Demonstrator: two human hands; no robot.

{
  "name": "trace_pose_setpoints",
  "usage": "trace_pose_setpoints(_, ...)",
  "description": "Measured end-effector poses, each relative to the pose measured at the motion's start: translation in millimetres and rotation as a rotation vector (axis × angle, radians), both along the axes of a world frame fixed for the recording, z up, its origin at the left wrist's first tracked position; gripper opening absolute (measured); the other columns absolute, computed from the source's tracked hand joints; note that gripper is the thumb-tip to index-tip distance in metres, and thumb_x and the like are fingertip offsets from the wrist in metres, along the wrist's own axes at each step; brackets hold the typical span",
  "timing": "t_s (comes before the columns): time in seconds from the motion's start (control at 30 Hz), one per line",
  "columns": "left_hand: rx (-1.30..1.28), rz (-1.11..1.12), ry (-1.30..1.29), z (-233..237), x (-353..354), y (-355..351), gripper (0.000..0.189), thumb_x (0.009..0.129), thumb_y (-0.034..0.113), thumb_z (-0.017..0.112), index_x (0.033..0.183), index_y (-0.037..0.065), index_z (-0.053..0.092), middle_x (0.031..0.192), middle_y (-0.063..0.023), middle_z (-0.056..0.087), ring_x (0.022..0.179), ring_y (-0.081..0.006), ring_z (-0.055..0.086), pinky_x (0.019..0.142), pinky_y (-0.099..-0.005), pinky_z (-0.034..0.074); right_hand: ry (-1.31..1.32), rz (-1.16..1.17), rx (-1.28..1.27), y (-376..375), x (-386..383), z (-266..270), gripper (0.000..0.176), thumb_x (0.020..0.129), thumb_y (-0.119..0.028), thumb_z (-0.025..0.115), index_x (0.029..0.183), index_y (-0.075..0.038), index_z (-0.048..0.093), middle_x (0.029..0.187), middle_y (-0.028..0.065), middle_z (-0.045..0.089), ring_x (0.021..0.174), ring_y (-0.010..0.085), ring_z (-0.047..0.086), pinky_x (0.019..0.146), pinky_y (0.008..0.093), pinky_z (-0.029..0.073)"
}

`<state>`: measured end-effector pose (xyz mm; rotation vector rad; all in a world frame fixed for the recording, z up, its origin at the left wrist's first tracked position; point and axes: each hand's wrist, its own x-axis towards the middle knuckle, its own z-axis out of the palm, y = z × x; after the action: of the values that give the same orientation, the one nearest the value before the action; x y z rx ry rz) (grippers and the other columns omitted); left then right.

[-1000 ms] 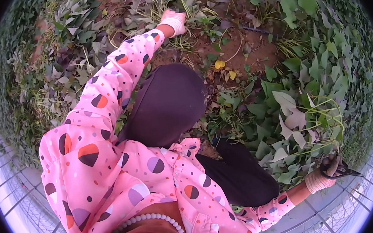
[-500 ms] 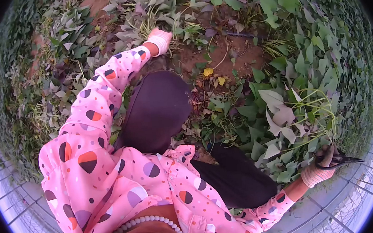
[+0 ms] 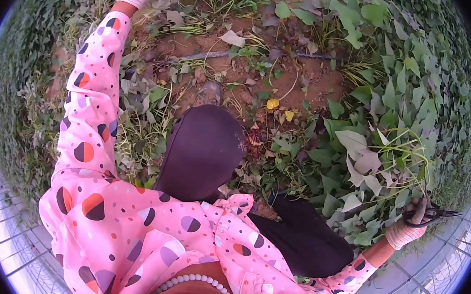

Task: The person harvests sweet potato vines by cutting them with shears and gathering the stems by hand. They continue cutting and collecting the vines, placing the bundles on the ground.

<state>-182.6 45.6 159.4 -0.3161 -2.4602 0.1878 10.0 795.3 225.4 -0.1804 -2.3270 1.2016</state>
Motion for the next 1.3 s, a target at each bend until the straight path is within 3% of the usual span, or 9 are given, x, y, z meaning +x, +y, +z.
trace_pose_setpoints(0.1, -0.142, 0.434, -0.635, -80.4, 5.9, 12.9, 0.029, 0.067, 0.014, 0.07, 0.095, 0.006, 0.065, 0.095, -0.0161, 0.067, 0.104, -0.0294, 0.061, 0.089, -0.0395, 0.049, -0.045, 0.011, 0.06, 18.2, 3.8, -1.9, 0.023, 0.091, -0.006, 0.056, 0.113, -0.004, 0.061, 0.094, 0.0068, 0.058, 0.073, 0.0113, 0.051, 0.063, 0.0241, 0.044)
trace_pose_setpoints(0.27, 0.131, 0.424, -1.21, -288.2, 113.3, 21.0, 0.049, 0.07, 0.008, 0.064, 0.118, 0.006, 0.06, 0.12, -0.0168, 0.061, 0.122, -0.0255, 0.052, 0.111, -0.0355, 0.03, -0.072, 0.042, -0.005, 27.6, 3.6, -3.1, 0.029, 0.089, 0.001, 0.055, 0.116, -0.008, 0.062, 0.099, 0.006, 0.059, 0.074, 0.0115, 0.053, 0.063, 0.0249, 0.046)
trace_pose_setpoints(0.5, 0.248, 0.705, -0.583, -232.1, 150.6, 23.8, 0.039, 0.064, 0.016, 0.071, 0.102, 0.006, 0.065, 0.1, -0.014, 0.066, 0.107, -0.0281, 0.058, 0.105, -0.0375, 0.036, -0.024, -0.058, -0.031, 0.7, 1.4, 4.1, 0.031, 0.089, -0.018, 0.061, 0.11, 0.005, 0.06, 0.088, 0.0086, 0.058, 0.069, 0.0121, 0.048, 0.06, 0.0225, 0.041)
trace_pose_setpoints(0.6, 0.312, 0.996, -0.804, -231.7, 177.8, 10.6, 0.042, 0.068, 0.023, 0.071, 0.106, 0.007, 0.065, 0.107, -0.0151, 0.066, 0.113, -0.0265, 0.057, 0.104, -0.0356, 0.038, 0.103, 0.057, 0.254, 0.4, 1.0, -0.9, 0.031, 0.089, -0.018, 0.061, 0.11, 0.004, 0.06, 0.087, 0.008, 0.056, 0.069, 0.0116, 0.047, 0.061, 0.0225, 0.041)
trace_pose_setpoints(0.7, 0.338, 1.043, -1.121, -246.9, 204.2, 15.6, 0.041, 0.072, 0.026, 0.069, 0.11, 0.009, 0.066, 0.114, -0.0122, 0.065, 0.114, -0.022, 0.058, 0.102, -0.0349, 0.039, -0.149, -0.161, -0.082, -22.2, -3.8, 11.1, 0.028, 0.089, -0.02, 0.061, 0.107, 0.002, 0.061, 0.083, 0.0051, 0.056, 0.066, 0.01, 0.045, 0.059, 0.0215, 0.037)
trace_pose_setpoints(0.93, -0.132, 0.561, -1.532, -177.4, 175.5, 28.2, 0.082, 0.058, 0.057, 0.077, 0.116, 0.0, 0.063, 0.132, -0.0187, 0.052, 0.125, -0.0296, 0.048, 0.102, -0.0438, 0.04, -0.267, -0.022, -0.2, -77.6, -17.0, 0.3, 0.021, 0.088, -0.017, 0.063, 0.101, 0.0, 0.063, 0.073, 0.0023, 0.059, 0.055, 0.0077, 0.048, 0.05, 0.0201, 0.035)
trace_pose_setpoints(1.13, -0.072, 0.461, -1.466, -27.6, 115.7, 62.2, 0.064, 0.066, 0.048, 0.074, 0.112, 0.005, 0.066, 0.072, -0.0124, 0.069, 0.074, -0.0248, 0.069, 0.071, -0.0381, 0.055, -0.601, 0.44, -0.122, -184.5, -43.9, -30.6, 0.016, 0.087, -0.009, 0.064, 0.099, 0.002, 0.063, 0.073, 0.0043, 0.063, 0.059, 0.0083, 0.055, 0.056, 0.0224, 0.044)
trace_pose_setpoints(1.23, 0.821, -0.499, -1.056, -19.0, 109.0, 114.0, 0.09, 0.066, 0.028, 0.084, 0.141, 0.006, 0.039, 0.14, -0.0166, 0.045, 0.13, -0.0254, 0.044, 0.106, -0.0352, 0.039, -0.82, 0.62, -0.408, -267.0, -59.6, -52.6, 0.017, 0.086, -0.008, 0.065, 0.099, 0.003, 0.063, 0.075, 0.0039, 0.064, 0.062, 0.0081, 0.058, 0.056, 0.0225, 0.047)
trace_pose_setpoints(1.3, 1.07, -0.704, -1.196, -31.5, 109.9, 161.5, 0.092, 0.069, 0.023, 0.081, 0.145, 0.008, 0.032, 0.142, -0.0141, 0.043, 0.131, -0.0238, 0.042, 0.108, -0.0357, 0.036, -0.831, 0.725, -0.517, -318.3, -72.5, -82.9, 0.017, 0.086, -0.009, 0.065, 0.098, 0.003, 0.063, 0.075, 0.0042, 0.065, 0.06, 0.0082, 0.058, 0.054, 0.0217, 0.046)
